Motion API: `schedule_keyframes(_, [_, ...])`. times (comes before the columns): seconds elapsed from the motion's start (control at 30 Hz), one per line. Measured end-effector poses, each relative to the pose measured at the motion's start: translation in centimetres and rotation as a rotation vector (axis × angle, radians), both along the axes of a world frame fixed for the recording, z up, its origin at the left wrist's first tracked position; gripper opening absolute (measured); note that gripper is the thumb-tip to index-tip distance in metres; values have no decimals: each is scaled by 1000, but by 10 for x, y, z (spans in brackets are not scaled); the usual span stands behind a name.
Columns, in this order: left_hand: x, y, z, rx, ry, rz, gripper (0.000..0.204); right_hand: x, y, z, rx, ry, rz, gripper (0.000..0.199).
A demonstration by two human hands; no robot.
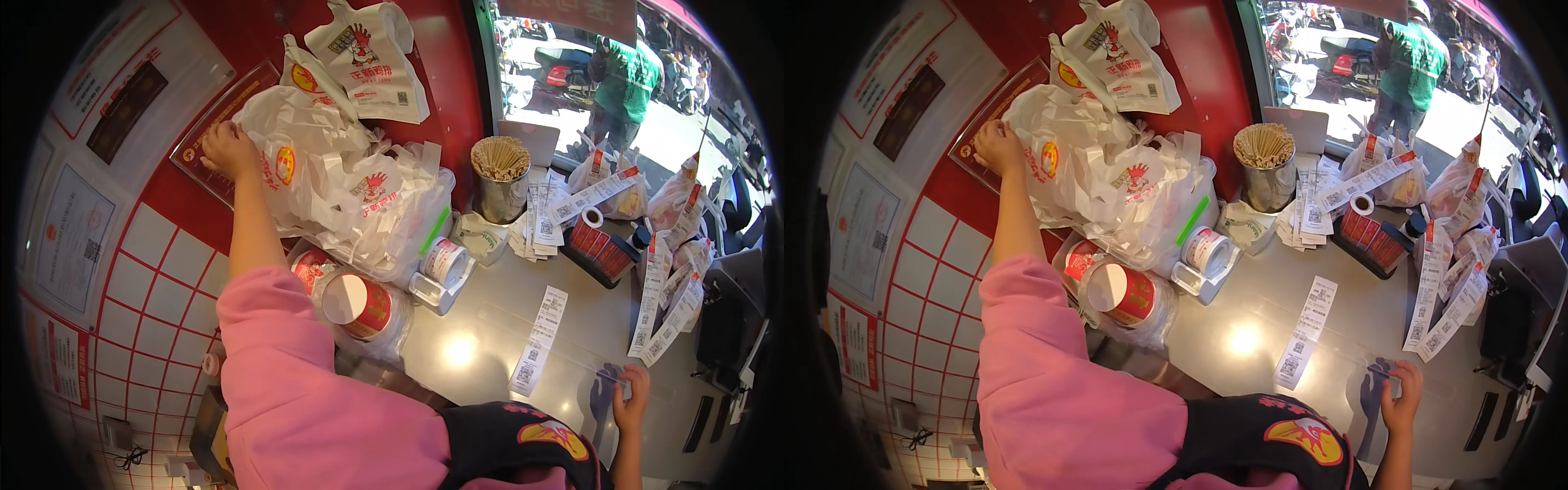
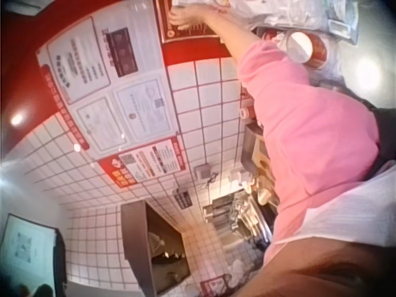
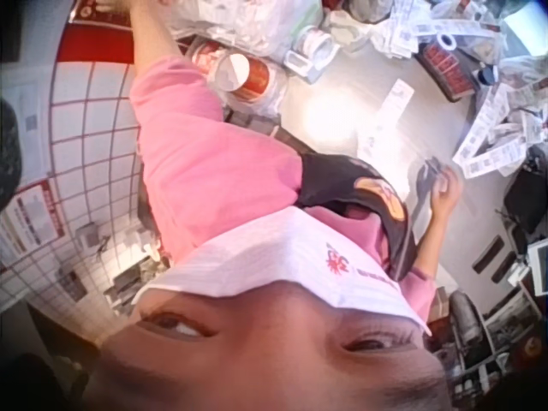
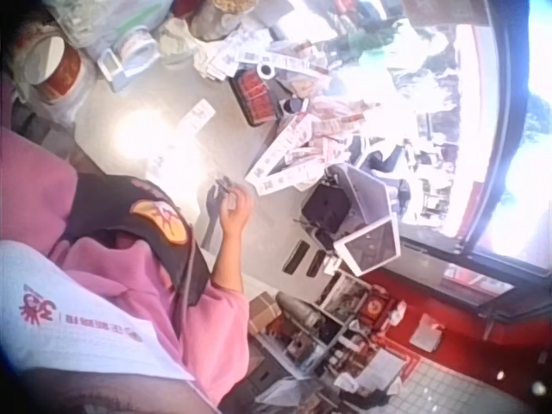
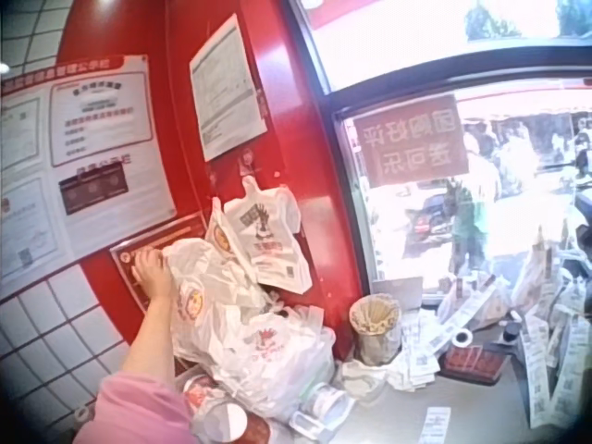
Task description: The person packs takeout orders at a counter by placing food items into plastic bags, inserting chopsticks, and attaching printed receipts to the bags. The person handles multiple orders sequentially, organizing them on the counter.
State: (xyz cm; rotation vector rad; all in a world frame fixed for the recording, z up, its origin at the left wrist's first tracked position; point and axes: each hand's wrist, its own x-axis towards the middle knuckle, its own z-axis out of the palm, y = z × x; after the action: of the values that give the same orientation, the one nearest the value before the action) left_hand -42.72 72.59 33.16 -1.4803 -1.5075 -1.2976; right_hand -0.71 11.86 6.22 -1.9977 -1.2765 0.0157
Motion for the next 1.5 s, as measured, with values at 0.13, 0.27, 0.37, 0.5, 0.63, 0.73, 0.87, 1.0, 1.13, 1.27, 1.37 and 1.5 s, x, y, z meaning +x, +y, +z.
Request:
schedule_keyframes(0.13, [-17,-38,59,674,165,-146,4,1,22,29,105,10,94,17])
schedule_keyframes(0.27, [21,-141,98,602,115,-457,5,-7,76,92,284,100,351,15])
schedule_keyframes(0.37, [70,-232,110,436,254,-386,8,-27,120,152,379,135,560,13])
schedule_keyframes(0.5, [133,-322,103,122,63,-888,12,-61,169,209,495,85,604,42])
schedule_keyframes(0.63, [160,-364,94,-193,-131,-1357,15,-45,203,238,765,69,255,84])
schedule_keyframes(0.73, [164,-364,86,-514,-348,-1740,10,-13,199,246,605,116,340,85])
schedule_keyframes(0.87, [180,-363,61,-764,-794,-1709,14,10,141,242,270,295,415,34])
schedule_keyframes(1.0, [192,-446,18,160,-597,-1594,12,20,75,238,145,7,230,27])
schedule_keyframes(1.13, [228,-561,-68,53,658,-2070,17,29,36,219,-233,-43,200,36])
schedule_keyframes(1.27, [306,-541,-170,-661,395,-1617,14,48,-1,176,-354,31,285,35])
schedule_keyframes(1.37, [326,-505,-237,-984,420,-1105,26,72,-32,146,-545,262,512,37])
schedule_keyframes(1.5, [302,-508,-276,-1030,814,-1162,44,99,-66,117,-707,-25,343,32])
